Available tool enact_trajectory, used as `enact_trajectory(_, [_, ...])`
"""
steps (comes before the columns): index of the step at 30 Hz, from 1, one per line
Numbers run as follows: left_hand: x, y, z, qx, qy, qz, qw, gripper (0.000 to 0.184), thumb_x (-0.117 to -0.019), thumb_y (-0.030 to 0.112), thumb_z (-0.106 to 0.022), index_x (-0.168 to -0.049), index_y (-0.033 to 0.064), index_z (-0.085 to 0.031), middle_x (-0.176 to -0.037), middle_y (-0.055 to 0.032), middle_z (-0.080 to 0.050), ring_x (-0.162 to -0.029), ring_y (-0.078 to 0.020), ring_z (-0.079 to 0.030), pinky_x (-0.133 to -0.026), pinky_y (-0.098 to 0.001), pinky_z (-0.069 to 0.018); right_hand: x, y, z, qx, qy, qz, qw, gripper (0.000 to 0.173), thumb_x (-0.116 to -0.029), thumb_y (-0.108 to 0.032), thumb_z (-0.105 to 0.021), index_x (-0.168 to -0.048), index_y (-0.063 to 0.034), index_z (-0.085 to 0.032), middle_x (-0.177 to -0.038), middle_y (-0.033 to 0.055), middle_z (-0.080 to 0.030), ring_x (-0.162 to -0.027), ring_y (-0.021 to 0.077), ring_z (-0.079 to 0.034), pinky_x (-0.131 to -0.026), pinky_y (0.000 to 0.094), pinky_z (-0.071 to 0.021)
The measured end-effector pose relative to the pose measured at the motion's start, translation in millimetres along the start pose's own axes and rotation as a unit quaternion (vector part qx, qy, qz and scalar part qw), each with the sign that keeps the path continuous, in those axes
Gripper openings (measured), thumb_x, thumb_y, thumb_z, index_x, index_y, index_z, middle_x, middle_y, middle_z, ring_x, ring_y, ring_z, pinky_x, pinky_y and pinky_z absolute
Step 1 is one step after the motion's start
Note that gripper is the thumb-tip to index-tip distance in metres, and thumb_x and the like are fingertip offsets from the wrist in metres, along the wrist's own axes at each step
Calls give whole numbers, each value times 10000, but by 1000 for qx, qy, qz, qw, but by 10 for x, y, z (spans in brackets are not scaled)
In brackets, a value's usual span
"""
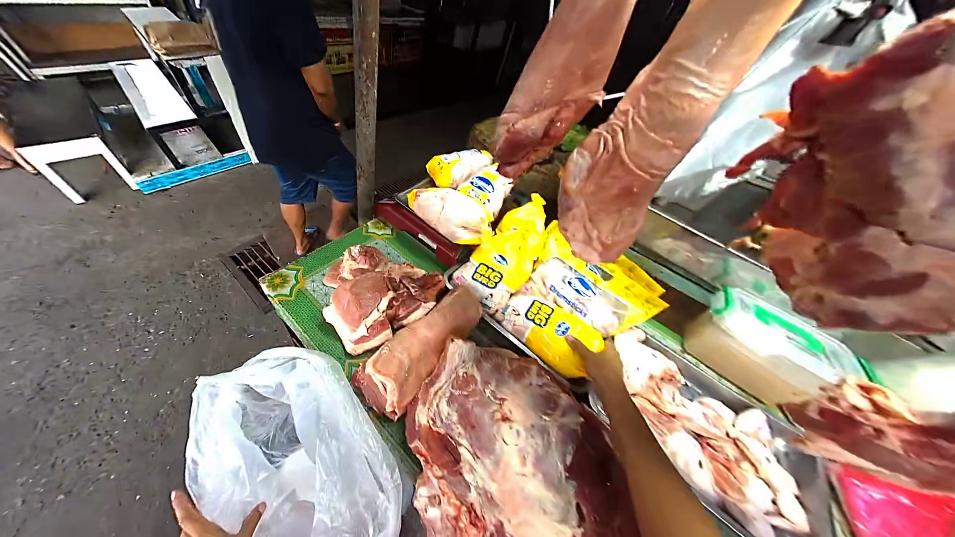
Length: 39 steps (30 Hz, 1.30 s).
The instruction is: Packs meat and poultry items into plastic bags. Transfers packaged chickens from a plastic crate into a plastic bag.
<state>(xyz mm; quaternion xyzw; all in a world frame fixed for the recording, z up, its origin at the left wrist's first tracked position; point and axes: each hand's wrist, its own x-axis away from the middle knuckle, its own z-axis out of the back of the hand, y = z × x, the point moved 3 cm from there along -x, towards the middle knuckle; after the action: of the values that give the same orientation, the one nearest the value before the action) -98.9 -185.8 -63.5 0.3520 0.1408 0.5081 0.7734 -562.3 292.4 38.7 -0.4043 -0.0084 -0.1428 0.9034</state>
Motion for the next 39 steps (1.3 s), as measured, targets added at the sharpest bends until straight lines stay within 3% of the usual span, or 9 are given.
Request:
enact_trajectory(4, [-157, -69, -45, 43, -32, 78, 995, 1337, -741, 250, -918, -1618, 11, 64, -1510, -418, -360, -1314, -567, -494, -1099, -637, -402, 175, -192, 48, -19, 8, 22, 1000, 427, -993, -265, -686, -1250, 74, -634, -1219, 285, -659, -1176, 385, -626, -1031, 572, -453])
enact_trajectory(8, [-223, -145, -50, 140, -64, 106, 982, 905, -841, 213, -845, -1513, -103, -328, -1378, -361, -539, -1309, -464, -532, -1116, -600, -402, 497, -888, 128, -56, 30, 97, 993, 314, -953, -134, -702, -1176, 81, -652, -1129, 267, -670, -1041, 328, -658, -939, 528, -512])
enact_trajectory(12, [-151, -116, -9, 231, -90, 145, 958, 396, -957, 190, -724, -1203, -105, -628, -1104, -253, -690, -1031, -307, -673, -948, -521, -521, 844, -1348, 361, -65, 76, 102, 990, 394, -930, -108, -725, -1241, 108, -615, -1235, 330, -609, -1163, 413, -589, -993, 599, -452])
enact_trajectory(15, [-14, -112, 30, 249, -113, 157, 949, 343, -990, 216, -686, -1145, -90, -660, -1035, -224, -706, -952, -266, -684, -906, -492, -538, 1074, -1302, 520, -194, 120, 68, 971, 544, -887, -60, -736, -1377, 59, -532, -1327, 243, -591, -1169, 292, -605, -986, 490, -507])
enact_trajectory(22, [-57, -104, 30, 228, -169, 124, 951, 406, -1006, 283, -664, -1198, -75, -645, -1069, -234, -702, -1021, -311, -681, -955, -524, -516, 2279, -1734, 596, -294, 81, 145, 941, 222, -905, -55, -693, -1063, -114, -547, -960, -43, -623, -857, 67, -652, -797, 337, -592])
enact_trajectory(27, [-112, -96, 103, 222, -198, 106, 949, 399, -1002, 295, -668, -1174, -64, -655, -1054, -221, -704, -1006, -297, -685, -940, -514, -524, 3181, -2054, 543, -331, -16, 222, 917, 296, -888, 9, -659, -890, -250, -516, -832, -144, -675, -762, 6, -681, -705, 241, -617])
enact_trajectory(34, [156, -482, 360, 268, -233, 91, 931, 321, -1042, 205, -586, -1191, -76, -628, -1000, -174, -700, -904, -190, -682, -872, -403, -554, 4063, -2134, -890, -59, -267, 402, 874, 166, -850, -113, -782, -784, -51, -643, -734, -2, -639, -664, 63, -618, -631, 286, -553])
enact_trajectory(37, [190, -672, 529, 303, -218, 119, 920, 301, -1059, 159, -536, -1209, -92, -609, -1035, -183, -693, -931, -174, -676, -889, -379, -551, 4433, -1789, -1931, 144, -406, 420, 799, 259, -981, -163, -626, -918, 84, -673, -916, 226, -682, -904, 356, -667, -828, 544, -511])
enact_trajectory(39, [156, -813, 670, 311, -209, 136, 917, 273, -1065, 128, -512, -1204, -88, -604, -1025, -169, -689, -906, -151, -672, -868, -348, -554, 4677, -1372, -2587, 266, -481, 428, 718, 222, -979, -94, -569, -1077, 67, -687, -1120, 264, -689, -1094, 445, -654, -931, 638, -478])
